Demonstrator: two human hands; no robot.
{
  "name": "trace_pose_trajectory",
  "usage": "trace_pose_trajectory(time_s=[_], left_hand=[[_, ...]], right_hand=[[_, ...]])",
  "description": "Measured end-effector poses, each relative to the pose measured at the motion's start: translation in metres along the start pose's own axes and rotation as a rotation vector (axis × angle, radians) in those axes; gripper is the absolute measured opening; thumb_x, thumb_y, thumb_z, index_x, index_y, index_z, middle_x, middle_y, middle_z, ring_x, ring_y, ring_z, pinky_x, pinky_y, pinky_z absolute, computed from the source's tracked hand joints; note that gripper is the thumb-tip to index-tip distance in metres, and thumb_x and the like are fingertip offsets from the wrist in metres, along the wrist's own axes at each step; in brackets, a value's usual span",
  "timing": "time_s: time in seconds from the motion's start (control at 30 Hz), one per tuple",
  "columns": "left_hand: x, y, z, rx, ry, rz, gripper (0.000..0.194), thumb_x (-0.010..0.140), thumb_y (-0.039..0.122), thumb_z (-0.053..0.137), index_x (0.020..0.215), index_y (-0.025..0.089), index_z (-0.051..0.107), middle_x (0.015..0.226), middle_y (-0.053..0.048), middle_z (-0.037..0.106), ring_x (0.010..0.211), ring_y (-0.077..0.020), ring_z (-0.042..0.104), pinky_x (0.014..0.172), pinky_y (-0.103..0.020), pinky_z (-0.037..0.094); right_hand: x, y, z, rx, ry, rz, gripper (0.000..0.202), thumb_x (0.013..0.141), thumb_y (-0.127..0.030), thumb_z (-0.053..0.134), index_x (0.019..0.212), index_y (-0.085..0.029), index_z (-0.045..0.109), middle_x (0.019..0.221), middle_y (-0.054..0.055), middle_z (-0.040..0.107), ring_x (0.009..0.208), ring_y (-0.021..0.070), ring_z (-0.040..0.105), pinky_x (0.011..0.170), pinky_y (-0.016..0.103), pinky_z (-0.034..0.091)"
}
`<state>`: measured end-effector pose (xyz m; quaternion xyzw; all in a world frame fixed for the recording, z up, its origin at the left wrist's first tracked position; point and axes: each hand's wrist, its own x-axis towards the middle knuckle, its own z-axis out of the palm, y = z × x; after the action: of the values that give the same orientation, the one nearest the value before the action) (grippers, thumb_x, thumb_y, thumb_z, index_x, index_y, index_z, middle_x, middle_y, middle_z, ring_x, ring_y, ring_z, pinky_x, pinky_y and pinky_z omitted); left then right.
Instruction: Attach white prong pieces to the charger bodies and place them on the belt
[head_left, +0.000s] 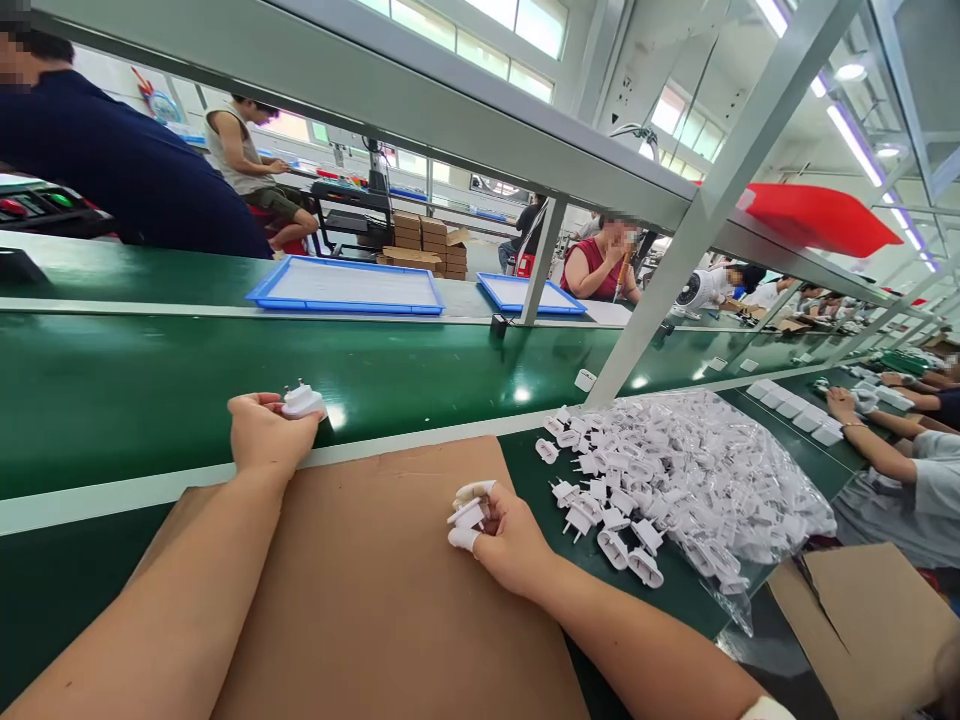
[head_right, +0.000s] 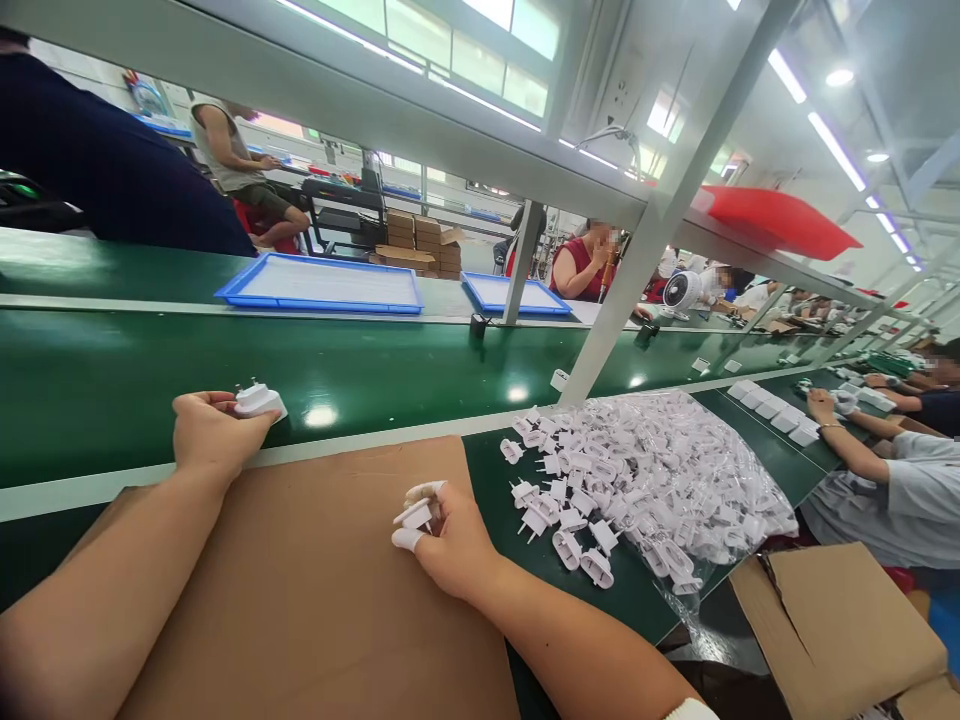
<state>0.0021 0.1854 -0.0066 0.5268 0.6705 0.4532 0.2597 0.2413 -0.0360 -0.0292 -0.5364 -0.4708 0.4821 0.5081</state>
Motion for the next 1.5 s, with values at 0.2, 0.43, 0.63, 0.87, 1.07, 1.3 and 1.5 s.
trace_pose_trajectory(time_s=[0.2, 0.43, 0.63, 0.87, 1.07, 1.3, 1.5], left_hand=[[-0.009, 0.008, 0.005, -0.001, 0.244, 0.062, 0.091, 0.058, 0.021, 0.08, 0.131, 0.01, 0.027, 0.152, -0.031, 0.024, 0.149, -0.0422, 0.026, 0.123, -0.053, 0.029], [-0.023, 0.016, 0.007, -0.016, 0.375, 0.464, 0.069, 0.069, 0.024, 0.071, 0.128, 0.011, 0.039, 0.153, -0.028, 0.027, 0.149, -0.0353, 0.029, 0.121, -0.05, 0.034], [-0.043, 0.029, 0.016, 0.004, 0.003, 0.467, 0.024, 0.086, 0.031, 0.054, 0.105, 0.019, 0.062, 0.122, -0.012, 0.065, 0.111, -0.029, 0.063, 0.094, -0.04, 0.053], [-0.042, 0.028, 0.021, 0.055, -0.251, 0.341, 0.022, 0.082, 0.045, 0.063, 0.078, 0.024, 0.066, 0.089, -0.004, 0.07, 0.072, -0.0226, 0.062, 0.072, -0.035, 0.048], [-0.035, 0.025, 0.016, 0.101, -0.234, 0.305, 0.031, 0.085, 0.049, 0.06, 0.069, 0.023, 0.062, 0.083, -0.005, 0.068, 0.075, -0.0239, 0.062, 0.073, -0.035, 0.046], [-0.032, 0.02, 0.021, 0.118, -0.206, 0.297, 0.022, 0.083, 0.036, 0.056, 0.089, 0.019, 0.069, 0.099, -0.006, 0.072, 0.078, -0.0222, 0.064, 0.085, -0.035, 0.052], [-0.031, 0.015, 0.029, 0.179, -0.195, 0.296, 0.023, 0.082, 0.035, 0.055, 0.09, 0.02, 0.071, 0.1, -0.006, 0.073, 0.084, -0.0225, 0.068, 0.088, -0.033, 0.054]], right_hand=[[0.0, 0.001, -0.006, -0.166, 0.059, -0.105, 0.048, 0.075, -0.023, 0.073, 0.123, -0.028, 0.07, 0.114, 0.007, 0.058, 0.091, 0.0192, 0.064, 0.076, 0.036, 0.058], [-0.001, -0.008, -0.005, -0.023, 0.092, -0.039, 0.047, 0.071, -0.032, 0.082, 0.115, -0.027, 0.066, 0.099, 0.002, 0.061, 0.083, 0.017, 0.063, 0.058, 0.025, 0.05], [-0.001, -0.008, -0.003, -0.067, 0.078, -0.02, 0.044, 0.073, -0.045, 0.084, 0.112, -0.027, 0.073, 0.092, 0.001, 0.059, 0.07, 0.0137, 0.057, 0.051, 0.024, 0.047], [-0.004, -0.014, -0.005, -0.23, 0.075, -0.179, 0.025, 0.08, -0.044, 0.08, 0.096, -0.026, 0.079, 0.094, 0.003, 0.056, 0.076, 0.0144, 0.057, 0.068, 0.031, 0.051], [-0.007, -0.014, -0.005, -0.315, 0.103, -0.225, 0.027, 0.082, -0.04, 0.08, 0.105, -0.026, 0.078, 0.096, 0.003, 0.057, 0.076, 0.0146, 0.056, 0.07, 0.031, 0.05], [0.0, -0.026, -0.005, 0.075, 0.21, 0.084, 0.048, 0.067, -0.037, 0.089, 0.109, -0.02, 0.074, 0.078, 0.0, 0.068, 0.065, 0.0123, 0.055, 0.055, 0.024, 0.041], [0.011, -0.025, -0.011, 0.332, 0.233, 0.207, 0.037, 0.053, -0.032, 0.086, 0.086, -0.018, 0.077, 0.082, 0.003, 0.075, 0.074, 0.0144, 0.063, 0.061, 0.024, 0.044]])
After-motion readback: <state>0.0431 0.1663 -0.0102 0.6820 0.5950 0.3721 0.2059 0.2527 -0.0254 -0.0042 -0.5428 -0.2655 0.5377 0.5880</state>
